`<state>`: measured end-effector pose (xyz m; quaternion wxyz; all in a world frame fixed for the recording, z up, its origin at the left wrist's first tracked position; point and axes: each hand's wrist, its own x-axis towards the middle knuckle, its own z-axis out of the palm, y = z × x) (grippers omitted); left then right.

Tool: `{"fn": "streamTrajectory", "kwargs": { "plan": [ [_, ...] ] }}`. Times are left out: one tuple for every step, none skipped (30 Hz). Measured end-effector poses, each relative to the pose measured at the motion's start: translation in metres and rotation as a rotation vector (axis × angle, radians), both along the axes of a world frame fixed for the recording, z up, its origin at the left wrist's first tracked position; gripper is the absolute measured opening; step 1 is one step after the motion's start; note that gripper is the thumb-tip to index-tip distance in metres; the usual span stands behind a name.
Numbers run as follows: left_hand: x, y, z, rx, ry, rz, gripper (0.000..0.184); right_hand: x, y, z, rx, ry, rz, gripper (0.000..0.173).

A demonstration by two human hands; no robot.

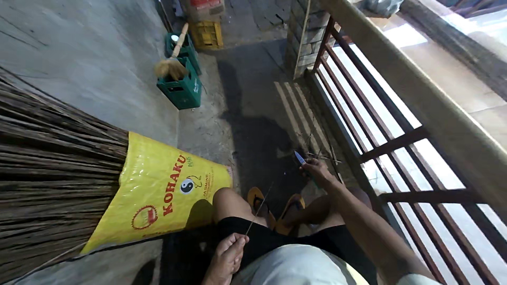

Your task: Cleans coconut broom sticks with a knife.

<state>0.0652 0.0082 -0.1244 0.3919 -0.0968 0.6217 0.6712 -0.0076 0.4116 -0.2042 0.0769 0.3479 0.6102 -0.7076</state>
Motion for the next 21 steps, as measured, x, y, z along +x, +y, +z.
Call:
{"fn": "streamTrajectory", "kwargs": {
  "plan": [
    [-0.002,0.005,0.0,0.012,0.012,0.028,0.019,0.001,-0.004,0.0,-0.038,0.032,-0.036,0.027],
    [-0.005,0.009,0.001,0.026,0.017,0.056,0.018,0.004,-0.01,0.002,-0.103,0.072,-0.058,0.025],
    [-0.006,0.013,0.002,0.039,0.018,0.078,0.018,0.009,-0.018,0.004,-0.183,0.112,-0.057,0.021],
    [-0.008,0.017,0.002,0.055,0.018,0.088,0.018,0.016,-0.027,0.007,-0.256,0.157,-0.031,0.018],
    [-0.01,0.02,0.001,0.069,0.017,0.091,0.018,0.025,-0.037,0.014,-0.317,0.199,0.004,0.017],
    [-0.012,0.023,0.0,0.082,0.017,0.092,0.017,0.033,-0.048,0.021,-0.371,0.243,0.04,0.016],
    [-0.014,0.026,-0.001,0.088,0.016,0.09,0.017,0.042,-0.058,0.027,-0.428,0.284,0.08,0.014],
    [-0.016,0.028,-0.003,0.09,0.013,0.087,0.018,0.05,-0.069,0.033,-0.482,0.32,0.12,0.013],
    [-0.017,0.03,-0.004,0.087,0.01,0.087,0.018,0.056,-0.079,0.038,-0.529,0.348,0.169,0.014],
    [-0.019,0.033,-0.004,0.083,0.013,0.087,0.019,0.061,-0.089,0.043,-0.566,0.369,0.221,0.018],
    [-0.021,0.035,-0.004,0.083,0.017,0.085,0.019,0.065,-0.098,0.047,-0.581,0.377,0.279,0.027],
    [-0.022,0.037,-0.005,0.085,0.022,0.083,0.019,0.067,-0.107,0.05,-0.573,0.373,0.346,0.037],
    [-0.022,0.039,-0.005,0.086,0.03,0.079,0.018,0.069,-0.116,0.052,-0.556,0.357,0.409,0.044],
    [-0.022,0.041,-0.006,0.088,0.04,0.071,0.017,0.07,-0.123,0.053,-0.546,0.338,0.46,0.047],
    [-0.022,0.043,-0.006,0.092,0.054,0.061,0.016,0.071,-0.13,0.053,-0.548,0.321,0.49,0.047],
    [-0.021,0.045,-0.007,0.095,0.065,0.052,0.015,0.071,-0.136,0.052,-0.552,0.314,0.502,0.042],
    [-0.019,0.046,-0.007,0.097,0.071,0.045,0.015,0.07,-0.139,0.052,-0.56,0.315,0.509,0.036],
    [-0.018,0.047,-0.007,0.101,0.075,0.041,0.015,0.069,-0.14,0.051,-0.564,0.323,0.51,0.03],
    [-0.017,0.047,-0.007,0.103,0.076,0.038,0.016,0.068,-0.138,0.05,-0.57,0.342,0.508,0.026],
    [-0.016,0.046,-0.006,0.101,0.075,0.038,0.016,0.066,-0.135,0.05,-0.569,0.36,0.498,0.025],
    [-0.015,0.044,-0.005,0.095,0.071,0.038,0.016,0.064,-0.13,0.052,-0.558,0.37,0.472,0.024]
  ]
}}
